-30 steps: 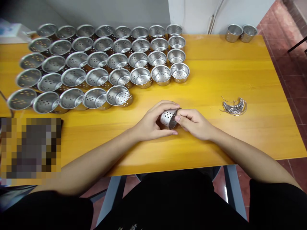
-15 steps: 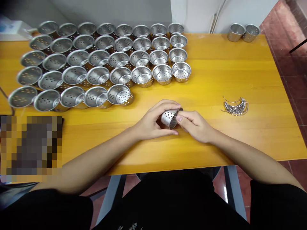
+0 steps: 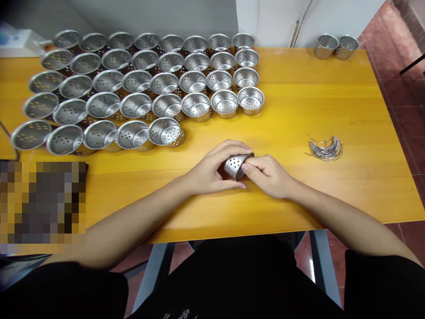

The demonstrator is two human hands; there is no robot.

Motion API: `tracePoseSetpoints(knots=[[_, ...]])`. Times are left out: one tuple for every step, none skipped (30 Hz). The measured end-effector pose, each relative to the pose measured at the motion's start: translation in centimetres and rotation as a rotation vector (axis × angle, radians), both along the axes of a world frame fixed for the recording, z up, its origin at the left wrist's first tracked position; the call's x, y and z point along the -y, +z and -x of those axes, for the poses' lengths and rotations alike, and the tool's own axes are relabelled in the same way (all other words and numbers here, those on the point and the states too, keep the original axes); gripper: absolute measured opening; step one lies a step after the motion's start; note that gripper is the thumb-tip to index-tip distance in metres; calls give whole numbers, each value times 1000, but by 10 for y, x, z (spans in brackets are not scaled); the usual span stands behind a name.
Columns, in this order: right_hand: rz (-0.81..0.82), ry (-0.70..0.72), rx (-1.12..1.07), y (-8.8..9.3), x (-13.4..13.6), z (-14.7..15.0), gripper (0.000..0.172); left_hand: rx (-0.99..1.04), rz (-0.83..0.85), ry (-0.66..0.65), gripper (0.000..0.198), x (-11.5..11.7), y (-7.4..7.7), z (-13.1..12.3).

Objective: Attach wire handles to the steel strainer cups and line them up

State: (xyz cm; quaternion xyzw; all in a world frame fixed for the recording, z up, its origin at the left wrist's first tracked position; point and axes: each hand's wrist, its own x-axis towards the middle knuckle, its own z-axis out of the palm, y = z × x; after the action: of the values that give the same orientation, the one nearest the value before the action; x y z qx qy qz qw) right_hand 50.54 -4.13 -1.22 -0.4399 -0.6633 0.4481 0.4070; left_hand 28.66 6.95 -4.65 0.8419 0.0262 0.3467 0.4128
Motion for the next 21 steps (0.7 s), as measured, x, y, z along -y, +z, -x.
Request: tracePoseSetpoints(knots=[[4, 1, 7, 0, 0, 0, 57, -8, 4, 3, 88, 0, 0, 0], [10, 4, 12, 0, -1, 0, 56, -18, 7, 5, 89, 1, 0, 1], [16, 8, 14, 0, -1, 0, 55, -25, 9, 3, 89, 1, 0, 1], [21, 13, 14, -1, -1, -1, 54, -30, 10, -1, 90, 1, 0, 1], [26, 17, 10, -1, -2, -1, 53, -33, 10, -6, 90, 2, 0, 2], [31, 21, 8, -1, -2, -1, 52, -32, 9, -11, 89, 2, 0, 2], [36, 25, 8, -1, -3, -2, 51, -27, 6, -15, 89, 2, 0, 2], [41, 27, 11, -1, -3, -2, 50, -22, 4, -18, 88, 2, 0, 3], [44, 31, 16, -1, -3, -2, 50, -19, 3, -19, 88, 2, -1, 3], [40, 33, 21, 0, -4, -2, 49, -18, 5, -17, 88, 2, -1, 3], [34, 36, 29, 1, -4, -1, 49, -17, 7, -14, 88, 2, -1, 3], [25, 38, 37, 2, -4, -1, 48, -18, 9, -11, 88, 2, -1, 3], [16, 43, 46, 3, -4, 0, 47, -17, 9, -6, 88, 2, -1, 3], [8, 48, 56, 4, -4, 0, 46, -13, 5, -1, 87, 2, -1, 2], [1, 54, 65, 5, -4, 1, 45, -8, -2, 4, 86, 2, -1, 2], [-3, 57, 73, 5, -4, 1, 45, -4, -10, 8, 86, 2, -1, 1], [-7, 59, 79, 6, -4, 2, 45, -1, -15, 11, 86, 2, 0, 1], [-12, 60, 82, 6, -4, 2, 46, 3, -19, 12, 86, 2, 0, 1], [-17, 61, 85, 5, -4, 2, 46, 6, -18, 12, 86, 2, 0, 1], [-22, 62, 85, 5, -4, 1, 46, 7, -17, 10, 86, 2, 1, 1], [-27, 64, 84, 4, -4, 1, 46, 9, -14, 11, 86, 2, 1, 1]])
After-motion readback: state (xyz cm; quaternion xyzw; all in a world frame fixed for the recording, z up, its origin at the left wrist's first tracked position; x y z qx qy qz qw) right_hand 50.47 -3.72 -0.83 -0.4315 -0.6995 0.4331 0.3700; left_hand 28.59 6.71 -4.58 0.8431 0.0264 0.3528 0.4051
